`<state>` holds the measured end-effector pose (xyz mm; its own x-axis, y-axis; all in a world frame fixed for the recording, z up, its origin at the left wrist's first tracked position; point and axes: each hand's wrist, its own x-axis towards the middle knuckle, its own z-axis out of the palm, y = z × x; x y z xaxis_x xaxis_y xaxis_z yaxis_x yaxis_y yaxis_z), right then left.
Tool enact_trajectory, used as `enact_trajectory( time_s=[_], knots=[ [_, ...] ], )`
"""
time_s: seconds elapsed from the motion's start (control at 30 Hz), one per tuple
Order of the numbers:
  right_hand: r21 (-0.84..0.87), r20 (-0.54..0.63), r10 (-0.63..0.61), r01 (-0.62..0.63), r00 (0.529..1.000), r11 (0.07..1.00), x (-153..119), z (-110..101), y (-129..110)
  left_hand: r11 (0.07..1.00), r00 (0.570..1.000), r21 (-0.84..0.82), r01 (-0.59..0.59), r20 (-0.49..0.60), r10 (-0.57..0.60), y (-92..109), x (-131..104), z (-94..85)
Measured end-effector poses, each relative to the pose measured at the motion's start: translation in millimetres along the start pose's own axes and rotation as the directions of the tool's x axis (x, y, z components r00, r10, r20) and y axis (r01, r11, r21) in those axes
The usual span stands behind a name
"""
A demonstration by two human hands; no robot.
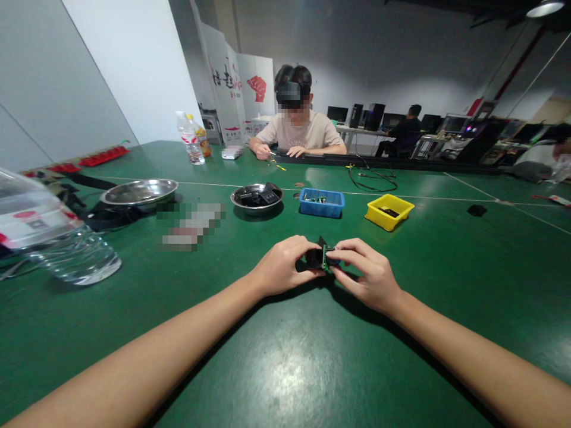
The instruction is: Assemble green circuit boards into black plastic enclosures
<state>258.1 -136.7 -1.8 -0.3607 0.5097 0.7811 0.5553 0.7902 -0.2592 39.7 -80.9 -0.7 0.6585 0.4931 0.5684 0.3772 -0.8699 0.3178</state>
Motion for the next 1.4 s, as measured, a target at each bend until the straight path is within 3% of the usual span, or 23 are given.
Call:
enact_trajectory(
  time_s=[0.2,0.43,0.6,0.83,1.17,1.23,1.3,1.4],
  knots=[
    [-0.013,-0.015,0.026,-0.026,1.000,1.000,-1.0,-0.4,-0.8,0.999,1.000,0.033,-0.015,-0.015,0.016,3.9,-0.3,0.9],
    [-0.021,-0.014,-0.081,0.081,0.997,0.997,1.9,-4.8,-3.1,0.998,0.999,0.047,-0.044,0.019,0.043,3.9,-0.7,1.7],
    [-0.044,-0.074,-0.067,0.063,0.995,0.997,2.8,-7.5,-3.8,0.995,0.998,0.074,-0.065,0.026,0.063,2.7,-0.7,2.3],
    [0.017,0.038,-0.097,0.097,0.995,0.995,1.0,-2.7,-2.8,0.991,0.994,0.089,-0.099,0.060,0.094,5.8,-1.0,2.4],
    [0.031,0.025,-0.095,0.094,0.995,0.995,0.3,-1.5,-2.8,0.987,0.994,0.129,-0.098,0.067,0.089,5.4,0.1,3.1],
    [0.045,-0.013,-0.050,0.050,0.999,0.998,0.4,-2.3,-4.5,0.988,0.995,0.121,-0.093,0.057,0.087,6.0,0.3,2.6],
    [0.088,-0.053,0.070,-0.065,0.996,0.994,0.7,-2.3,-4.4,0.992,0.996,0.108,-0.068,0.056,0.062,6.2,0.5,1.6],
    [0.262,-0.103,0.376,-0.340,0.921,0.903,1.1,0.2,4.7,0.998,0.997,0.059,0.001,0.075,-0.005,6.1,0.5,-0.5]
  ],
)
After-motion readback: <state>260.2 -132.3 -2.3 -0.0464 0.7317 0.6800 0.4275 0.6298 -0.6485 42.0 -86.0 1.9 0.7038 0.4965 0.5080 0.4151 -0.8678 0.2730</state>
